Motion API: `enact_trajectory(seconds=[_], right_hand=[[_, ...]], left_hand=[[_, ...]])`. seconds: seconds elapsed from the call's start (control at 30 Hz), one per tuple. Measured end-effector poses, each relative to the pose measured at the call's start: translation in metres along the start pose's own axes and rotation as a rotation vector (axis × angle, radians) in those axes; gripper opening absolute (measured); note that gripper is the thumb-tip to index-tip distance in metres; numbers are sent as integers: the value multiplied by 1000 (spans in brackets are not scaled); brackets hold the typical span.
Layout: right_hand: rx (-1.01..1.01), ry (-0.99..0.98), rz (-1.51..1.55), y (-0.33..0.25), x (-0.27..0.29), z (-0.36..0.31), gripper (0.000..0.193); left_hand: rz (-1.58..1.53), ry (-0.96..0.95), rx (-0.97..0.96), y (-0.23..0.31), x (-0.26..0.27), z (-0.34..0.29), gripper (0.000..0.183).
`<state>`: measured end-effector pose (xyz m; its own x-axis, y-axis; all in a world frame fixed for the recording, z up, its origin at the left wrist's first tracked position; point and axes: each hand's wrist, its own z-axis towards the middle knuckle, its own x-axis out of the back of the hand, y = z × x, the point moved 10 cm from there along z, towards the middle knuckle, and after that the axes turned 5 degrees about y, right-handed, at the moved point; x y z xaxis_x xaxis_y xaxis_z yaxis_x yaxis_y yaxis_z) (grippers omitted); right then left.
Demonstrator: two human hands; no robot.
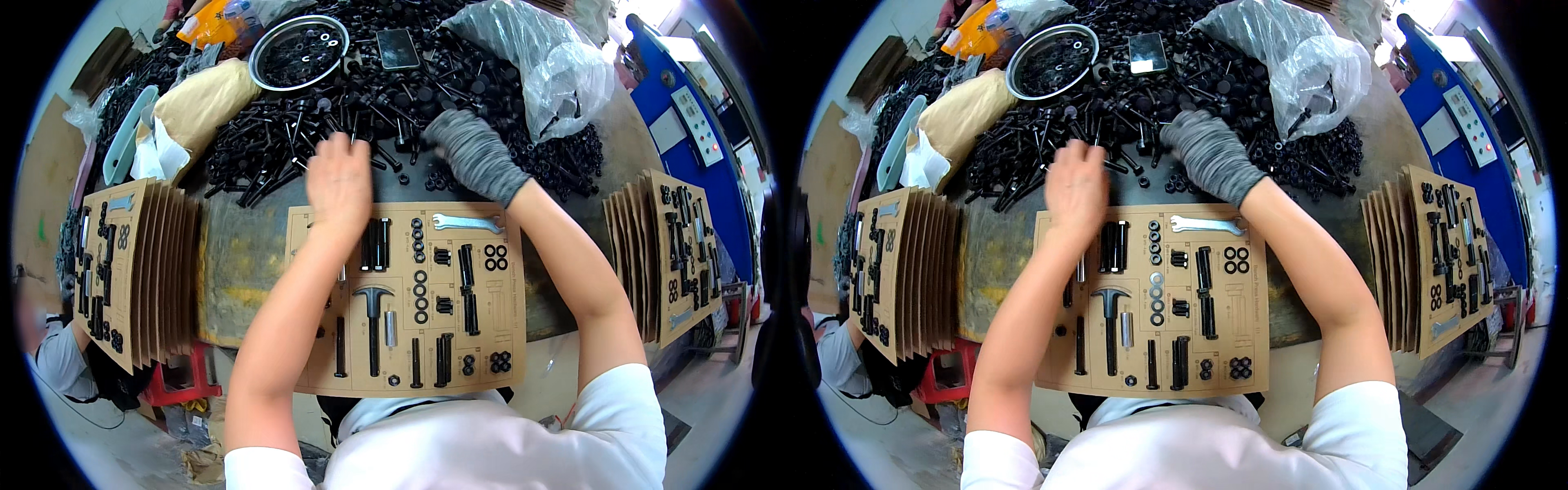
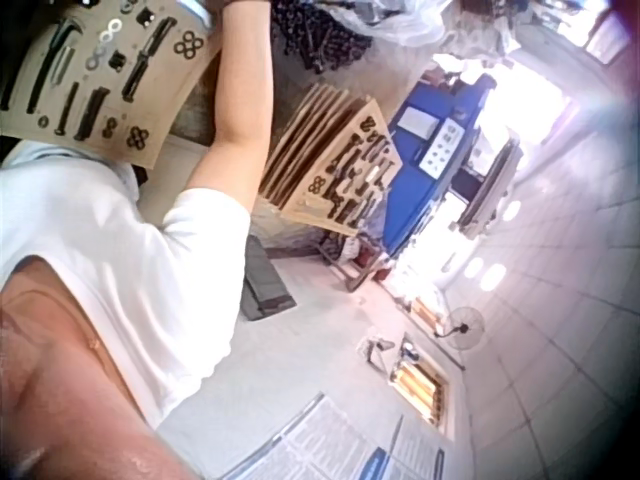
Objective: The person picks various metal tools and hardware from a large pile on a table and places them into designated slots on a cardboard backing. The person repeatedly fills the slots with items such as hammers, wrenches, and bolts, then stacks the completed boards.
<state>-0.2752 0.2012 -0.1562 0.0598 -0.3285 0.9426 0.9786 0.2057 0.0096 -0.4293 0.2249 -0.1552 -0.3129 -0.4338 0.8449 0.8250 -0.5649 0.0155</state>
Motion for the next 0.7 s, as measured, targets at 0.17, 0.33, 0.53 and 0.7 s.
enact_trajectory(seconds=[0.17,0.33,0.53,0.7], right_hand=[[-461,243,1003,51,49,-61,24],[-372,-60,760,25,93,-150,16],[-846,57,761,27,75,-271,20],[-858,129,674,-5,65,-301,24]], left_hand=[[-104,-107,143,-53,-10,-5,23],[-149,-67,234,-29,44,-12,19],[-1123,-307,158,95,74,-66,26],[-976,-445,-92,187,43,-108,17]])
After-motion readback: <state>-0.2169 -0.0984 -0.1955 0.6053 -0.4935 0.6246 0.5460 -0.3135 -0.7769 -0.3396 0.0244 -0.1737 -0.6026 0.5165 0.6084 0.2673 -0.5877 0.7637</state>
